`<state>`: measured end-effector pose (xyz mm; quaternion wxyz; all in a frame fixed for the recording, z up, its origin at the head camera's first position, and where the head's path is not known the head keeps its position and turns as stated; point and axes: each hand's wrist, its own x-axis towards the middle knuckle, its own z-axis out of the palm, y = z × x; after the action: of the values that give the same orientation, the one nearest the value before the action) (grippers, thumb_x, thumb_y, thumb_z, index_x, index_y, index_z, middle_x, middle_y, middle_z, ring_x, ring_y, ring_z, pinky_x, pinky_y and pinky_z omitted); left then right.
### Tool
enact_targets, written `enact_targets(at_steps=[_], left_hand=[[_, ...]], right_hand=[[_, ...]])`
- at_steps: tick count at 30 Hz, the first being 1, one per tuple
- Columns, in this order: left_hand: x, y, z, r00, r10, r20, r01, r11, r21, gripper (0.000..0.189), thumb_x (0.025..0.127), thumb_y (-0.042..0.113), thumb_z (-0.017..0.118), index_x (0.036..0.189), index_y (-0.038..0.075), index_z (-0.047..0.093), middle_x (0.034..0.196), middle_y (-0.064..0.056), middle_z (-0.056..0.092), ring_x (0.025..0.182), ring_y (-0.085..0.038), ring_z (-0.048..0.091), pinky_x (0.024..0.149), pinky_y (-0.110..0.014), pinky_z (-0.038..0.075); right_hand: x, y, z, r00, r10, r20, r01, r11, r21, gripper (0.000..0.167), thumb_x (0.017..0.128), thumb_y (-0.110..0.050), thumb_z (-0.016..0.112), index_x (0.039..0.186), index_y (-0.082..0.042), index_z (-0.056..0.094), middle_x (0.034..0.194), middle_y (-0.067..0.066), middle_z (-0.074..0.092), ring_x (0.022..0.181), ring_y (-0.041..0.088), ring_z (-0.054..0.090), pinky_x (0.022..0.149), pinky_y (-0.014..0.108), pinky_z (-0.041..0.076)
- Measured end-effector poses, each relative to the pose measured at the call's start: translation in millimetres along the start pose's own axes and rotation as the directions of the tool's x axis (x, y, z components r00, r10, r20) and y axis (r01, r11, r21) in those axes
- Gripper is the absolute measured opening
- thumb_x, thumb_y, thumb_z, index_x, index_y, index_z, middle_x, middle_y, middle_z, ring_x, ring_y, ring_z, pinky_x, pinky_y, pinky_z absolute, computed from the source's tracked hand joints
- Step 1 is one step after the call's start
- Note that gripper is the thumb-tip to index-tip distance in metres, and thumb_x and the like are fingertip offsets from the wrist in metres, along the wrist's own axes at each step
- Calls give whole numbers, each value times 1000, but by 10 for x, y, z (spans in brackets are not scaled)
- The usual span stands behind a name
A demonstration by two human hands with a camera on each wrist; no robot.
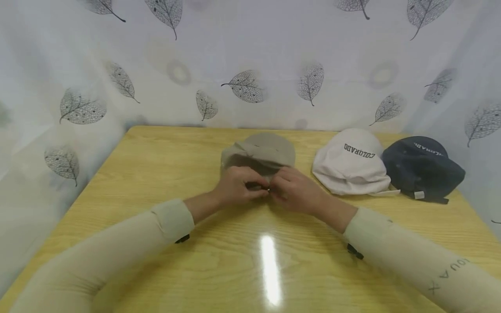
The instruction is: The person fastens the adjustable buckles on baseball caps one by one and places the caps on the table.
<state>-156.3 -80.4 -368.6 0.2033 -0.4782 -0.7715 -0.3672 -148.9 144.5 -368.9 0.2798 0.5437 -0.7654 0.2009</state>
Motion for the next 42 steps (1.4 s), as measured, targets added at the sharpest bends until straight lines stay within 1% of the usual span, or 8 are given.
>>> enact_targets(at_steps=[7,13,16,20,27,31,35,42], left_hand=[[-23,-18,-2,998,57,6,-57,998,-28,15,74,12,87,85,8,79,85,-2,77,79,-12,73,74,-23,56],[-54,-64,20,993,109,43,-112,992,53,12,75,15,87,84,12,80,84,1,77,79,-10,72,74,-22,56],[-62,-79,27,986,157,52,-162,981,109,12,75,16,87,84,12,80,83,1,76,78,-10,71,73,-23,56],[-52,-90,27,971,227,74,-236,959,159,13,74,15,87,85,13,79,84,3,76,80,-12,69,76,-28,54],[-19,-81,30,956,285,75,-295,932,212,14,73,15,88,84,13,79,83,3,75,79,-14,69,76,-32,52],[-9,-84,34,953,293,75,-303,921,247,13,73,15,88,83,13,79,83,2,75,80,-15,69,77,-33,53],[-3,-92,29,950,299,86,-311,911,273,13,74,15,87,83,14,79,83,3,75,80,-15,69,78,-34,53],[1,-138,41,938,337,86,-347,892,290,13,73,13,87,83,12,79,81,2,74,75,-16,67,72,-34,51]], right_hand=[[22,-2,21,999,-47,-5,47,999,22,18,73,-2,80,84,-5,65,85,5,65,82,24,62,79,36,51],[13,-9,33,997,-70,21,70,997,10,19,73,-3,81,82,-6,64,86,5,64,82,24,60,77,36,49],[-2,-4,47,996,-81,35,82,997,-12,19,74,-3,80,82,-7,63,88,5,64,83,24,59,76,36,48],[-8,2,46,995,-90,46,92,995,-44,20,74,-4,81,82,-7,63,88,5,64,84,24,59,75,36,48],[-7,21,21,995,-81,58,85,994,-66,21,71,-3,81,83,-7,64,88,5,63,84,24,59,76,37,48],[-15,36,3,996,-54,75,61,993,-99,20,70,-3,79,84,-6,65,88,6,63,85,25,59,77,38,48],[-21,44,-9,994,-12,111,28,989,-144,19,71,-7,78,86,-8,66,87,6,62,85,26,58,76,38,48],[-50,51,-26,982,100,161,-64,974,-220,22,70,-12,80,80,-11,61,84,5,60,81,27,56,69,39,45]])
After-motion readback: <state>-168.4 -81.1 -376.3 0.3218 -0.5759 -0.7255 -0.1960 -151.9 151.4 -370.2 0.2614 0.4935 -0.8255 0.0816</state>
